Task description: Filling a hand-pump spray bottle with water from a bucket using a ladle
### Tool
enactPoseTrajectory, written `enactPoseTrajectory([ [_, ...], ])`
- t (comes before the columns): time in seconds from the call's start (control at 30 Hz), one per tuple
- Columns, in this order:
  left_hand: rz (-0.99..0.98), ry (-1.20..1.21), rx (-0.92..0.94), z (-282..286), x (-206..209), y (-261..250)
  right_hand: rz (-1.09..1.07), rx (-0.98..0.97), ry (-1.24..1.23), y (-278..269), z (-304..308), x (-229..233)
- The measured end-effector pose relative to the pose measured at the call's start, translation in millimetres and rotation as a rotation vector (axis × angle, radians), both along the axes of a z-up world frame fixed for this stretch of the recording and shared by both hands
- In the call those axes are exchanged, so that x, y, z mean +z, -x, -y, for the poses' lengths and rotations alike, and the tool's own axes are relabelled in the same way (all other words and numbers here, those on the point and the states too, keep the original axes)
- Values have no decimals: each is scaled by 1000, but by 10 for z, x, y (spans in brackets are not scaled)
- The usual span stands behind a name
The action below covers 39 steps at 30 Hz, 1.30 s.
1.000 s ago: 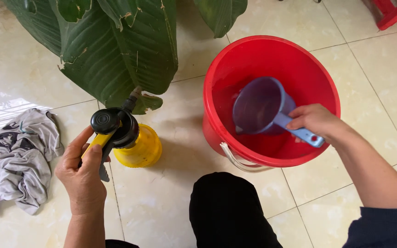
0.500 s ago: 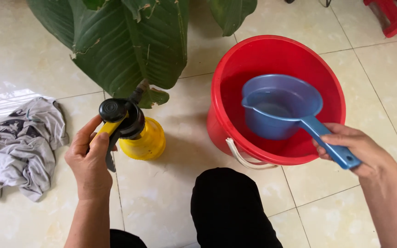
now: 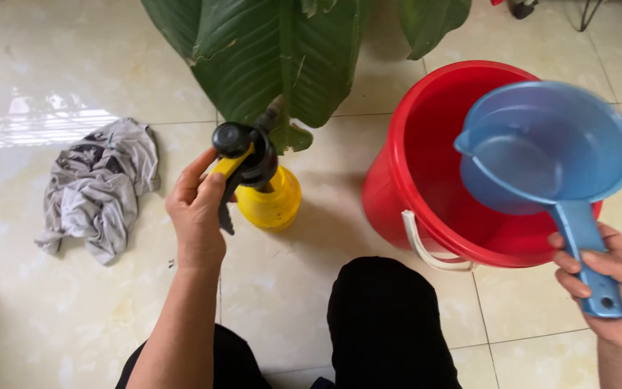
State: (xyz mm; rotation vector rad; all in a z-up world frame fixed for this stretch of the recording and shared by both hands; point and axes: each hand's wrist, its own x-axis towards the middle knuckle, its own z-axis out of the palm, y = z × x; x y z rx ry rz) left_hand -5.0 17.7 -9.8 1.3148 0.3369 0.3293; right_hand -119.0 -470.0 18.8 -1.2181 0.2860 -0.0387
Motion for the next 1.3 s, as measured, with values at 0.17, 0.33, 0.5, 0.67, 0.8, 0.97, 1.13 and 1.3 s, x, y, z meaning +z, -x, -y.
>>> enactPoseTrajectory([
  [0.17, -55, -12, -27, -19, 167, 76, 45, 49, 3, -78, 1, 105],
  [0.33, -64, 24, -12, -82, 190, 76, -99, 660, -1084, -355, 45, 149],
  [0.5, -159, 106, -27, -131, 304, 121, 159, 207, -286, -383, -907, 499],
  [0.67, -163, 95, -20, -166, 359, 155, 114, 243, -199, -510, -1649, 685],
  [0.8, -153, 125, -15, -218, 355, 182, -32, 212, -141, -598, -2081, 693],
  [0.97, -110, 95, -20, -272, 403, 223, -152, 223, 19, -693, -2273, 544],
  [1.13, -94, 86, -22, -293, 392, 226, -150, 290, 40, -769, -2320, 386],
  [1.3, -79, 60, -28, -314, 445, 231, -150, 328, 125, -830, -2307, 301],
])
